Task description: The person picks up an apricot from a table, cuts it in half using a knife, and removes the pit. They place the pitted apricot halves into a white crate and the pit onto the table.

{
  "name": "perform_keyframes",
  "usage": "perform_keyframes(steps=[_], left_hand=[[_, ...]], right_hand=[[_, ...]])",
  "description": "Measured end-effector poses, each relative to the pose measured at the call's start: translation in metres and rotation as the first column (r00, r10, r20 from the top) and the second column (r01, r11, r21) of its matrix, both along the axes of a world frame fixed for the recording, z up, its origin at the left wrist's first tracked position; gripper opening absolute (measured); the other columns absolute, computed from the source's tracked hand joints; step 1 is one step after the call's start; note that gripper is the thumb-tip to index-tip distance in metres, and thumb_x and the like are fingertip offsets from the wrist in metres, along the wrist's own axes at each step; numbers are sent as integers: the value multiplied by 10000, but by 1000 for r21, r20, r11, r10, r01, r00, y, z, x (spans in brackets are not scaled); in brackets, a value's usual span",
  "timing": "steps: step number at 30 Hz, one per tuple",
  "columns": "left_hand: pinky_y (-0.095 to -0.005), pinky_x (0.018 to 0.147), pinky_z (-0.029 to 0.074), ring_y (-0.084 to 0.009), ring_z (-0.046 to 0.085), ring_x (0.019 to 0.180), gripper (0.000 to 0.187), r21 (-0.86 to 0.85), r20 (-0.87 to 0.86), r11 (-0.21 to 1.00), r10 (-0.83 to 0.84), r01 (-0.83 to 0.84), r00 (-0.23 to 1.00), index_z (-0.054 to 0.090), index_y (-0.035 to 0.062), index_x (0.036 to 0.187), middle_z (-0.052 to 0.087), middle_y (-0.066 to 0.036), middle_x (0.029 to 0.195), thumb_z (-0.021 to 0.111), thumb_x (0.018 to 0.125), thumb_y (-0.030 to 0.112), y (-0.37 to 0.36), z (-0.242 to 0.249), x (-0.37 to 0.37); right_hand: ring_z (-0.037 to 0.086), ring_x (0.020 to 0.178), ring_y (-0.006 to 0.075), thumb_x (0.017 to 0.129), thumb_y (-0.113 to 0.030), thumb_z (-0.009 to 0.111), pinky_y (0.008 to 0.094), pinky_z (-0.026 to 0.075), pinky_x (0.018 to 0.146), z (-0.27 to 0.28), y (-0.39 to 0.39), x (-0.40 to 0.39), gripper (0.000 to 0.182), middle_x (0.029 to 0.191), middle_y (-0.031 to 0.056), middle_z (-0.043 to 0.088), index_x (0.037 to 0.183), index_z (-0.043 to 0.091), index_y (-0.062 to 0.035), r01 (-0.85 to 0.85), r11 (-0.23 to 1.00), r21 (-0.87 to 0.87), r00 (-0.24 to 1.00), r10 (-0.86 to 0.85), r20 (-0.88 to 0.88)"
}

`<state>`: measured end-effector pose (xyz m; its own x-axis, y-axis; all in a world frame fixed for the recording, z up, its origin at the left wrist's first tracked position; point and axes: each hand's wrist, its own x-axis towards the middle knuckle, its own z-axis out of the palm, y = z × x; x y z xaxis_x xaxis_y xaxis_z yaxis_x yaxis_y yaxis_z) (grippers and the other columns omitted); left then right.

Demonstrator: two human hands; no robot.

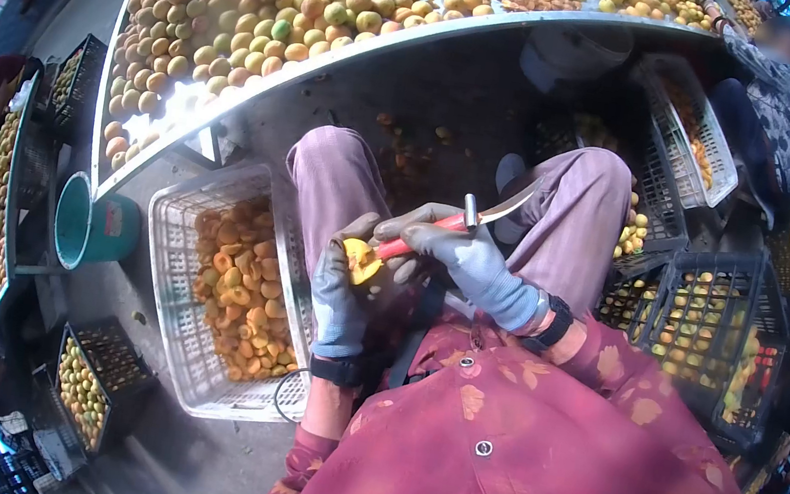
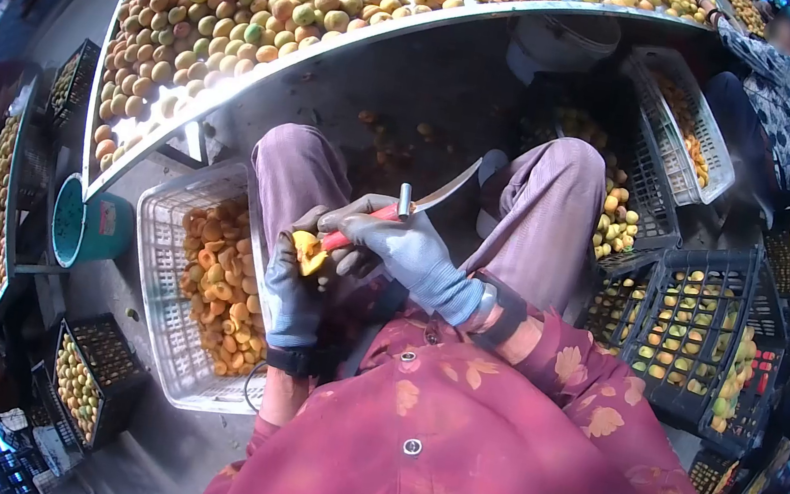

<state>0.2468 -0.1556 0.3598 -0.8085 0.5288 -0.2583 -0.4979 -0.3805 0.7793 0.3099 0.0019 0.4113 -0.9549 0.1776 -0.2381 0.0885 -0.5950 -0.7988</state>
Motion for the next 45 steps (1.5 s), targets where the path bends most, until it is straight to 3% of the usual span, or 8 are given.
perform_keyframes(steps=[2,9,17,25,28,33,40,45], left_hand=[[-309,943,464,-174,587,1055,491,-73,-51,997,11,-15,999,529,-21,1269,607,-109,1175,383,1031,382,-5,-2,-2],[-227,694,499,-90,606,843,453,-164,-55,986,35,-43,998,595,9,1172,644,-29,963,417,1023,398,1,-3,-1],[-215,627,503,-98,624,693,549,-288,-43,956,42,-53,998,642,21,986,667,-36,816,390,1004,507,3,17,5],[-209,620,508,-106,630,681,660,-311,-88,950,1,-29,996,669,-18,982,686,-57,831,330,1003,547,5,23,4],[-210,614,510,-115,638,676,681,-301,-70,954,-27,5,997,675,-32,968,686,-68,803,326,1002,552,4,23,3],[-228,576,518,-136,643,612,684,-379,-57,925,-51,26,997,669,-57,956,679,-91,743,336,1002,538,5,15,3],[-245,516,508,-155,630,557,679,-496,-37,865,-99,67,994,655,-75,950,671,-105,717,347,999,528,7,23,4],[-260,596,509,-159,638,657,589,-523,-215,851,-195,56,957,653,-52,972,678,-112,805,374,1005,465,14,7,3]], right_hand=[[670,694,150,942,-154,566,235,551,607,5,8,3,252,875,119,687,1055,640,59,-40,982,-187,999,45,25],[639,825,84,930,-123,584,218,528,716,24,16,5,232,1031,81,695,1100,651,21,-144,951,273,981,174,-90],[675,847,195,871,-133,631,312,514,788,38,31,-5,213,987,107,709,1040,693,-20,-171,590,789,906,410,-110],[683,821,219,862,-159,640,330,523,748,38,31,-4,185,907,113,704,1009,698,-63,-254,619,743,885,459,-80],[674,773,307,803,-186,684,377,540,656,40,27,-4,218,937,102,691,1017,661,-150,-15,225,974,826,552,-114],[676,806,296,812,-219,676,383,538,681,41,27,-4,215,919,86,690,1012,654,-144,-58,165,985,801,597,-53],[668,761,276,846,-269,633,346,509,680,28,34,-10,199,837,97,689,944,702,-110,-260,436,862,856,517,-3],[671,774,283,796,-304,653,360,516,691,18,33,-9,235,835,104,689,963,696,-144,-160,243,957,817,577,-10]])
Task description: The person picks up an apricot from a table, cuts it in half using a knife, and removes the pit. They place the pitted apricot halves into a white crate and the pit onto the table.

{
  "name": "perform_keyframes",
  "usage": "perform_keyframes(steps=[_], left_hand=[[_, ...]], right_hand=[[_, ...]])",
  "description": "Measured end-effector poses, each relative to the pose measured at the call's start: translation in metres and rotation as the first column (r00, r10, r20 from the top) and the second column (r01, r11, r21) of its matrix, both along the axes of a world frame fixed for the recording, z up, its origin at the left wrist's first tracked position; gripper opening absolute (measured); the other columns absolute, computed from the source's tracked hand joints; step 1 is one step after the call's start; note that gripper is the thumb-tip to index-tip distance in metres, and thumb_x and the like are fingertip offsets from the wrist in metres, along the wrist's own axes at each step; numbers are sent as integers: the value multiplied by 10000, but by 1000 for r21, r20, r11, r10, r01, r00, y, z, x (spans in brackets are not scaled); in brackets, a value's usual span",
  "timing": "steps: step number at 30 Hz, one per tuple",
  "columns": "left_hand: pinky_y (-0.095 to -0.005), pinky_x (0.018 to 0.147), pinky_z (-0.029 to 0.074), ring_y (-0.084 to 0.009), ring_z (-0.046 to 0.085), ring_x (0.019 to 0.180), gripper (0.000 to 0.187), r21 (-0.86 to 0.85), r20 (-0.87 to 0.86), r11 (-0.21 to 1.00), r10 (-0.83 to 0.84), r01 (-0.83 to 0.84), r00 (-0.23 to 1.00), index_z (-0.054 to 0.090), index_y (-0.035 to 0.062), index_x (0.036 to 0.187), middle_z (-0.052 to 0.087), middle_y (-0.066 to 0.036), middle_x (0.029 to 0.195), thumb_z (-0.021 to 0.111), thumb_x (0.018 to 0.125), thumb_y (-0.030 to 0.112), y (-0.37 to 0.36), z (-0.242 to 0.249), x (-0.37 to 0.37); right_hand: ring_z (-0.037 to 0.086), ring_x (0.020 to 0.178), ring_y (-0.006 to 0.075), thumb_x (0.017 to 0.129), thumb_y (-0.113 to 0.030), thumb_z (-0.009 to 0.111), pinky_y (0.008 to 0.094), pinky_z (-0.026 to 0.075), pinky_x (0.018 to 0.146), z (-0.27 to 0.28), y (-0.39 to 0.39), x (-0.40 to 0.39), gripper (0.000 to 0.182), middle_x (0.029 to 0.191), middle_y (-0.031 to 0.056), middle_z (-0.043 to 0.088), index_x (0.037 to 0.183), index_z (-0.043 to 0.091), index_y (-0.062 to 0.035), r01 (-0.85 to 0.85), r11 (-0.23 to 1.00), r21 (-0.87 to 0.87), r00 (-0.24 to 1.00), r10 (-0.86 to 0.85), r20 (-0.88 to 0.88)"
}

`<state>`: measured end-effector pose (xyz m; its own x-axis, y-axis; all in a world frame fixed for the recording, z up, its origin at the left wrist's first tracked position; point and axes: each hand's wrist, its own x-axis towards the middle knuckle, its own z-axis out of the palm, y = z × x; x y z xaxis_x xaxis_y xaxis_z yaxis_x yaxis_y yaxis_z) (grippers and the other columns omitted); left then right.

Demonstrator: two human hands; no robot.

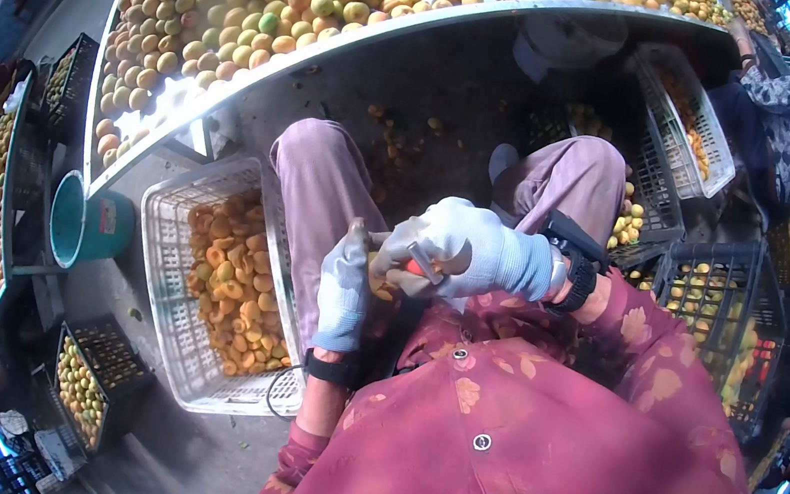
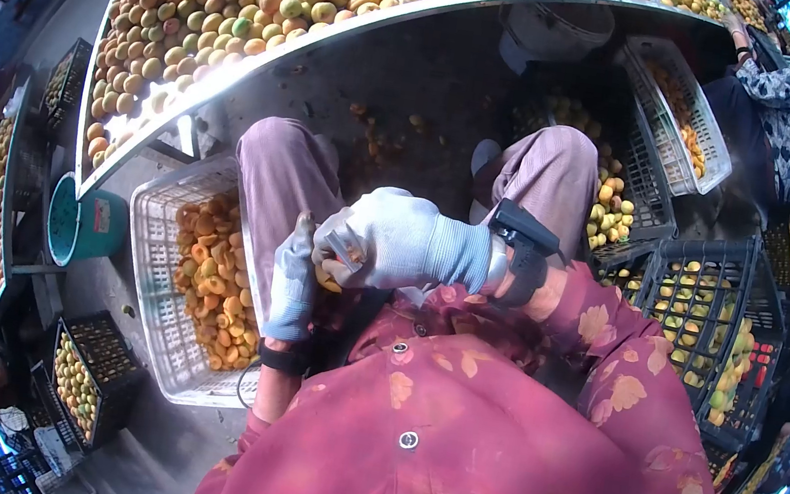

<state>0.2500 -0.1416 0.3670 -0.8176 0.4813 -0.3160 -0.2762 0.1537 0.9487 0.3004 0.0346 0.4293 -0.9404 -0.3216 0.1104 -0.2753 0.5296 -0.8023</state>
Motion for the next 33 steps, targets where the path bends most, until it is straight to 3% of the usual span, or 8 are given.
perform_keyframes(steps=[4,10,12,14,18,20,26,33], left_hand=[[-278,668,502,-162,635,724,528,19,120,999,-31,29,992,641,-43,993,675,-109,872,391,1005,422,-4,0,-1],[-292,696,494,-162,613,716,506,-29,-1,997,-67,67,998,640,-34,989,670,-98,862,386,1008,403,-1,10,0],[-294,692,495,-162,612,711,503,-76,-94,994,-82,75,992,640,-33,992,669,-97,858,383,1010,399,-2,11,-1],[-282,686,499,-155,624,712,491,-43,20,994,-97,97,995,645,-27,989,669,-91,851,378,1015,384,-7,0,-5],[-237,634,489,-105,605,692,472,10,105,998,-67,66,992,657,-7,976,667,-63,841,397,1014,385,-1,15,1],[-223,617,487,-92,602,691,451,-18,118,998,-56,59,991,649,-3,997,660,-50,834,426,1010,389,-5,2,-4],[-244,600,530,-131,633,675,378,197,384,969,61,-147,921,633,33,949,655,-59,820,544,968,400,-3,5,-7],[-238,578,534,-110,631,666,321,174,313,979,48,-107,949,630,66,952,649,-39,819,530,983,370,-7,-4,-9]], right_hand=[[668,766,296,766,-284,677,365,523,700,2,7,2,236,849,100,691,965,694,-159,94,995,-45,968,-81,238],[674,742,258,812,-272,624,341,527,677,-1,0,9,210,853,68,698,950,701,-134,8,999,46,998,-5,-68],[668,721,219,800,-259,636,312,521,686,-8,9,7,208,844,69,694,943,708,-125,158,963,-217,962,-100,254],[653,705,162,807,-216,632,281,515,688,-18,12,8,197,840,54,695,948,709,-103,99,967,-236,991,-75,109],[632,723,86,842,-179,655,225,509,681,-26,0,14,189,859,9,685,988,719,-79,340,703,-624,806,124,579],[640,734,93,846,-177,664,225,518,689,-23,-3,18,184,894,22,693,979,715,-60,288,793,-538,884,-3,468],[676,703,128,917,-155,610,224,548,647,-37,-2,23,225,1020,113,689,1059,665,11,475,508,-719,820,41,571],[689,723,197,910,-133,567,278,582,667,-66,-17,33,252,999,195,682,1043,639,69,501,136,-854,862,11,507]])
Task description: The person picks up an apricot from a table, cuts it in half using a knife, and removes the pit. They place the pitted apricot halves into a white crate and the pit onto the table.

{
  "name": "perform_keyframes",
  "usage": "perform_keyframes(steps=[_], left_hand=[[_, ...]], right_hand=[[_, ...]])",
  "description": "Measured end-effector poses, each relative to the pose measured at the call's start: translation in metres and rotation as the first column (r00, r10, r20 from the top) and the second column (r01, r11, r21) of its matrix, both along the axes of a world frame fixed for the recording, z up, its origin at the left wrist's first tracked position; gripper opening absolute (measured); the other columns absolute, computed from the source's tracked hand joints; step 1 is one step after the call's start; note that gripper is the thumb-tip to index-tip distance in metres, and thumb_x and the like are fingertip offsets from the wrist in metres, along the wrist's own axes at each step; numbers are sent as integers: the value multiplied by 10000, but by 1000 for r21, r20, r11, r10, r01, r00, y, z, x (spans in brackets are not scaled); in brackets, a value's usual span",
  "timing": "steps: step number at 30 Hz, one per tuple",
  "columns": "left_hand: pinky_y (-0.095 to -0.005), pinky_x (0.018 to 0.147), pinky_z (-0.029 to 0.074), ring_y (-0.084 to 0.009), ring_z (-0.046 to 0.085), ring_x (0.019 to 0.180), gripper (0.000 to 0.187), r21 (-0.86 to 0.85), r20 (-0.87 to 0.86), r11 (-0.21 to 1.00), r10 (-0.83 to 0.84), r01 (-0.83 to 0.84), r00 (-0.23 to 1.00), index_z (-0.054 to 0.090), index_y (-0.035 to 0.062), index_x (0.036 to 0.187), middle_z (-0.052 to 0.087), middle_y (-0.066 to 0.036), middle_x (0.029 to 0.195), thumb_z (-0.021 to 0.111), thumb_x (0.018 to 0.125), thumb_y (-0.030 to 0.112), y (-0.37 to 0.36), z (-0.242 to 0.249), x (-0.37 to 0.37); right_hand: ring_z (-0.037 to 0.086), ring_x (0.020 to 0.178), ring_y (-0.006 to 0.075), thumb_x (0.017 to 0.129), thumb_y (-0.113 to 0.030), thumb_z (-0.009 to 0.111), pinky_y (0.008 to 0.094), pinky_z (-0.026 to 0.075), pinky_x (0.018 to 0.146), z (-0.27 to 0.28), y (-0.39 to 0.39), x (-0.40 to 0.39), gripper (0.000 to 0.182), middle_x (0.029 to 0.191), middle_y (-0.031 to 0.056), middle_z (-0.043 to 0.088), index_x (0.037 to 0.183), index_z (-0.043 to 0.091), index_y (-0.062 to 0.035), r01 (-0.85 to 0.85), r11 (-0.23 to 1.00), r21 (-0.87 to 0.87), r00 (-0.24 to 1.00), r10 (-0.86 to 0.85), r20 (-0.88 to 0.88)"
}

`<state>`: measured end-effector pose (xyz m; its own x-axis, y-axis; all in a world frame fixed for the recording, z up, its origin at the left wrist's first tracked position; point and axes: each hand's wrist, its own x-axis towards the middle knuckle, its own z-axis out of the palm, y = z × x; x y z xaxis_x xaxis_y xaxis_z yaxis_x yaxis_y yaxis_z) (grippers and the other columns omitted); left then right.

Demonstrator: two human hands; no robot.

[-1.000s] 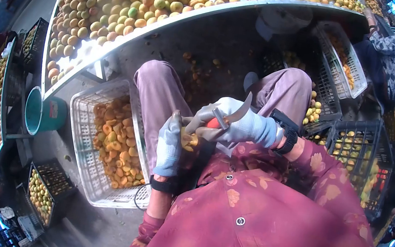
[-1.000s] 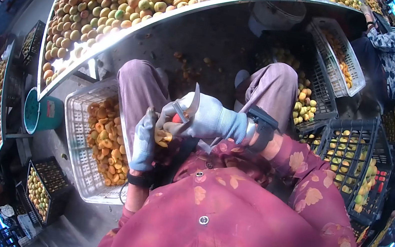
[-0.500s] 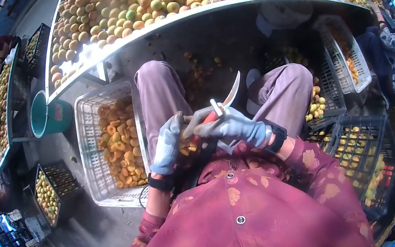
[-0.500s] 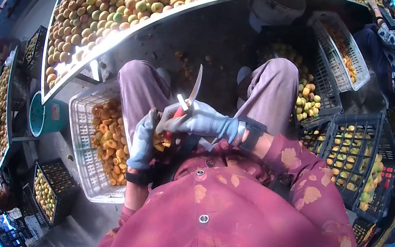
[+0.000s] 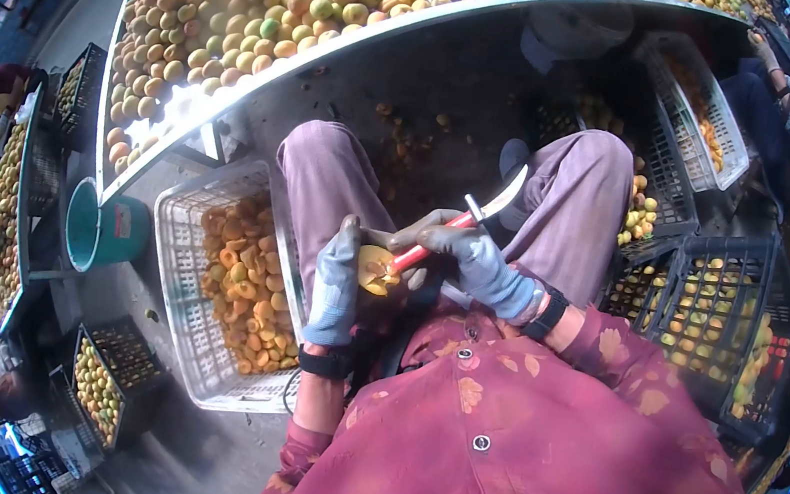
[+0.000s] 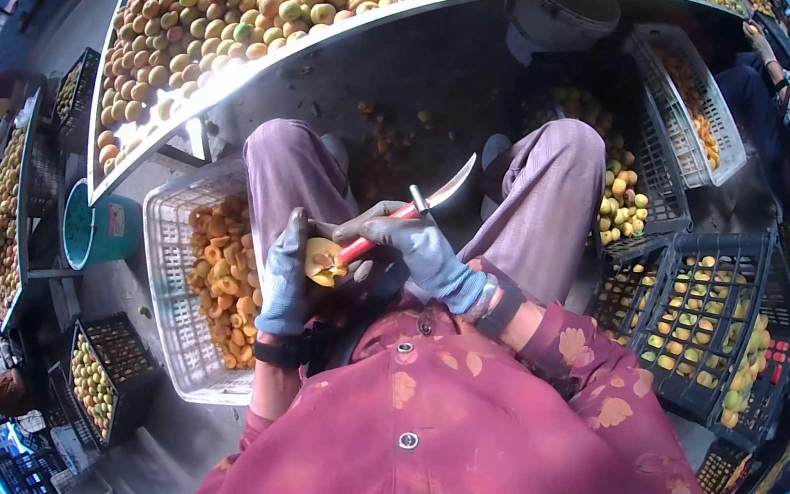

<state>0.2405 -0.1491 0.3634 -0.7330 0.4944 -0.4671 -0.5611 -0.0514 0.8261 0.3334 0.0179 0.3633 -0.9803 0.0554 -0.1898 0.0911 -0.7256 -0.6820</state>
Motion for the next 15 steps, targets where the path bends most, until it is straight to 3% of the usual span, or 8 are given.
perform_keyframes(steps=[4,6,7,10,12,15], left_hand=[[-231,592,528,-101,631,679,311,-51,-30,999,8,-10,1000,627,71,963,649,-29,821,519,990,361,3,8,2],[-222,610,522,-91,627,693,296,43,49,999,5,-7,999,625,74,968,649,-19,833,516,993,348,3,21,4],[-222,610,522,-91,627,693,296,42,49,999,3,-5,999,625,74,968,649,-19,833,516,993,348,4,23,4],[-222,627,510,-72,608,705,266,20,94,998,60,-62,994,628,76,970,633,1,851,519,996,317,8,23,2],[-226,642,507,-72,605,714,264,37,70,997,64,-66,996,629,75,970,630,2,851,520,996,314,9,32,5],[-236,680,500,-77,601,735,270,77,34,996,32,-34,999,639,64,965,636,-6,851,523,996,306,9,33,7]], right_hand=[[685,745,179,923,-135,567,270,573,687,9,-3,4,243,1024,184,682,1044,643,62,1,1000,-1,1000,-1,3],[672,729,140,932,-199,607,236,558,668,25,-4,7,257,981,123,693,1069,680,6,-18,952,305,1000,12,19],[663,717,123,943,-186,593,226,547,662,31,-4,5,237,975,115,696,1070,687,-8,20,886,463,995,27,-95],[675,758,136,946,-161,583,234,562,665,19,-5,3,224,991,108,688,1059,685,3,37,936,350,997,-13,-71],[685,763,181,937,-146,549,264,570,689,8,-5,3,241,1044,180,678,1051,625,52,76,992,104,997,-73,-32],[688,740,194,937,-162,523,271,578,660,-4,-13,5,265,1023,193,677,1029,617,68,185,977,110,982,-180,-54]])
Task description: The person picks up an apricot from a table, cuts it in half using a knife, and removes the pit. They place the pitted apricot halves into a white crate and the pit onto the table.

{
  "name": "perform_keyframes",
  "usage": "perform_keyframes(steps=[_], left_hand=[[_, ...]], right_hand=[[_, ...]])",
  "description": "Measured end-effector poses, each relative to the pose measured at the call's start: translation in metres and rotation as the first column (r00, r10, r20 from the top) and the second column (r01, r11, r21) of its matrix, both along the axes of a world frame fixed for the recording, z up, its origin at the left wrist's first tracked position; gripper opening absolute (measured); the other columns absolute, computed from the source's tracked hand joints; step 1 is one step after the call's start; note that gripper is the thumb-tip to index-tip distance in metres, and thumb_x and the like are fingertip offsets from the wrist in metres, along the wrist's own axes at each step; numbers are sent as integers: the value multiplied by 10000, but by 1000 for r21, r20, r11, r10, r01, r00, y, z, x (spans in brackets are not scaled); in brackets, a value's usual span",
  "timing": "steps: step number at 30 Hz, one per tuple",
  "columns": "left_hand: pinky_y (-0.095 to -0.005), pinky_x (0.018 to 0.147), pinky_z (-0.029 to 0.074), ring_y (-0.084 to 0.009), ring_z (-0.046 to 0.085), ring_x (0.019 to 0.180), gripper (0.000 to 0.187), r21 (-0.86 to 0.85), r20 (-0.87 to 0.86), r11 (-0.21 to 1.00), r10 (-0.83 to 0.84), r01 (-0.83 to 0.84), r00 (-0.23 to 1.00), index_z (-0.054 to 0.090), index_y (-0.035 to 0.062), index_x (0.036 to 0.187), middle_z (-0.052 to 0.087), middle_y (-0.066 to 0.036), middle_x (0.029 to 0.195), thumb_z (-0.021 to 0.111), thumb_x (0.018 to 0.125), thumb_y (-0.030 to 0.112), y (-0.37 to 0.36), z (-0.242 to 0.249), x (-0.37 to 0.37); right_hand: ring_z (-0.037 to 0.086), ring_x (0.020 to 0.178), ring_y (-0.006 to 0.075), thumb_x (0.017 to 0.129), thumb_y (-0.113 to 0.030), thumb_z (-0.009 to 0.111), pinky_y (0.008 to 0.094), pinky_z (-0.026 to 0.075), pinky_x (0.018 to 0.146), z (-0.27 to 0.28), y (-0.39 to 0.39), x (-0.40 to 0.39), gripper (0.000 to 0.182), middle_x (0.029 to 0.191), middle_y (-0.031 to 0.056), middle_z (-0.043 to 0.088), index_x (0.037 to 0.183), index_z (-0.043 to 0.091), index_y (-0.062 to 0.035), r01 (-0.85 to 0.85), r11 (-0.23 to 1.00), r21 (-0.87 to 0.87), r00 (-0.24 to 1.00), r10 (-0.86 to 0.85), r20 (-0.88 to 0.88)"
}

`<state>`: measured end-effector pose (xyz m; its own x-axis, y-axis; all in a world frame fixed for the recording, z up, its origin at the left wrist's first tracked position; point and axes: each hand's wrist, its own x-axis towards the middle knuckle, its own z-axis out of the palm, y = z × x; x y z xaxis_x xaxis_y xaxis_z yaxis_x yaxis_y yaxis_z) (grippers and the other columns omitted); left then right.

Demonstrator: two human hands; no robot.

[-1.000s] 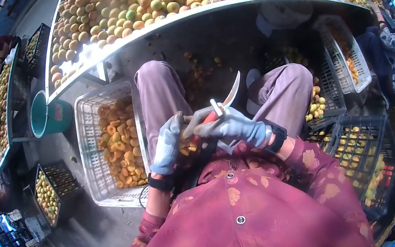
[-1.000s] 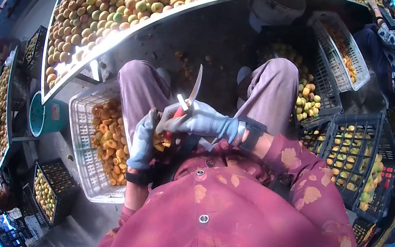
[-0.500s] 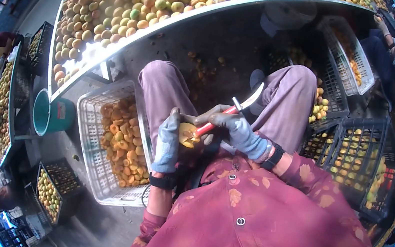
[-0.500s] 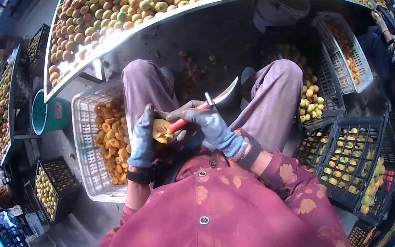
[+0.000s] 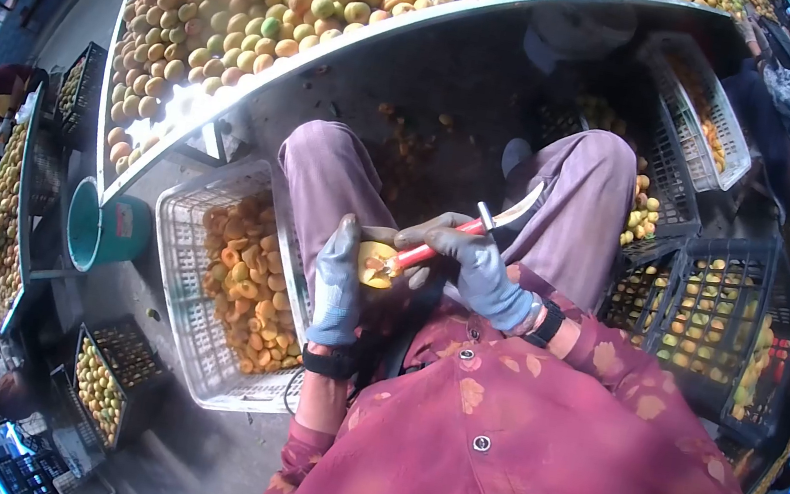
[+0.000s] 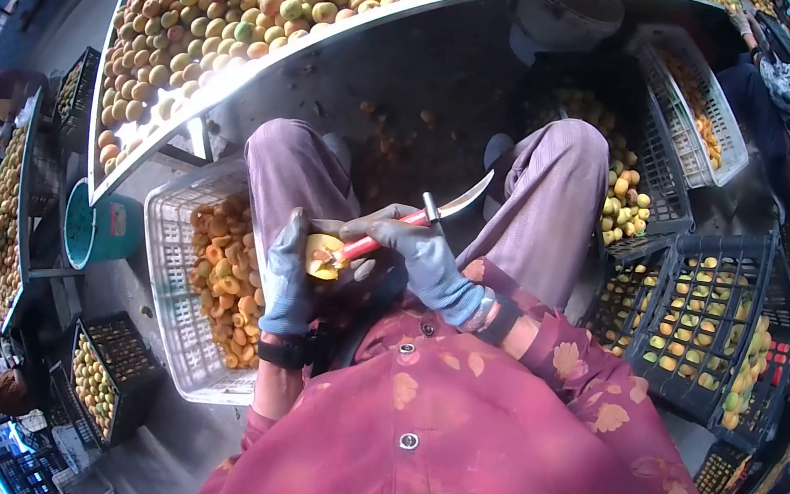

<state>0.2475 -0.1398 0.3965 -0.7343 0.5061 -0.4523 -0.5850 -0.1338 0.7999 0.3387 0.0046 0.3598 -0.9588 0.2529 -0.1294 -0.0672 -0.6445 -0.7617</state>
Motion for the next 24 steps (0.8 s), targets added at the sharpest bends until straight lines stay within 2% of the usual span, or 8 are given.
perform_keyframes(steps=[2,5,7,11,13,14,16,24], left_hand=[[-239,576,519,-142,638,634,454,-125,-92,992,13,-25,996,652,-15,935,669,-80,772,466,999,394,2,-6,1],[-244,599,521,-143,639,642,456,-135,-148,991,-3,-17,989,654,-18,937,672,-88,780,466,999,393,1,-9,1],[-246,612,524,-144,639,646,460,-114,-124,993,-7,-8,992,655,-22,941,674,-90,785,466,999,394,0,-11,0],[-250,638,529,-150,643,660,470,-81,-106,996,-37,28,994,653,-32,958,678,-95,799,460,1002,395,-5,-16,-2],[-252,641,530,-152,644,664,474,-87,-105,996,-21,12,994,653,-34,963,678,-95,802,455,1005,394,-5,-15,0],[-255,645,531,-154,645,668,478,-91,-104,996,-4,-5,995,653,-36,967,678,-95,806,449,1007,394,-4,-14,0],[-258,652,531,-154,645,675,478,-94,-120,996,-25,13,992,653,-37,973,678,-94,809,445,1009,392,-5,-17,-1],[-255,724,521,-144,648,735,464,-79,-185,997,-27,13,982,654,-35,1006,685,-87,848,441,1011,377,-7,-19,0]], right_hand=[[687,730,194,941,-171,487,270,581,652,2,-2,1,295,1016,195,677,1031,611,81,18,998,52,999,-20,47],[678,711,182,933,-178,485,266,574,641,1,-4,3,303,991,180,680,1031,615,78,34,999,-15,996,-33,82],[652,669,161,927,-194,490,262,554,613,2,-6,4,311,938,155,676,1034,624,66,41,997,-71,990,-31,139],[653,674,160,932,-251,524,275,561,625,-12,-10,5,350,944,134,662,1018,657,62,38,983,-179,990,-13,137],[629,637,172,922,-272,548,280,551,606,-14,-12,5,371,941,152,658,1049,622,69,54,937,-345,986,5,168],[629,637,172,922,-272,548,280,551,606,-14,-13,4,371,941,152,658,1049,622,69,54,937,-345,986,5,167],[598,616,181,923,-264,552,279,534,586,-13,-14,4,367,921,152,646,1058,600,74,75,882,-465,974,35,223],[580,645,207,914,-291,583,268,511,585,-16,-16,1,399,896,149,614,1065,596,78,80,836,-543,967,67,246]])
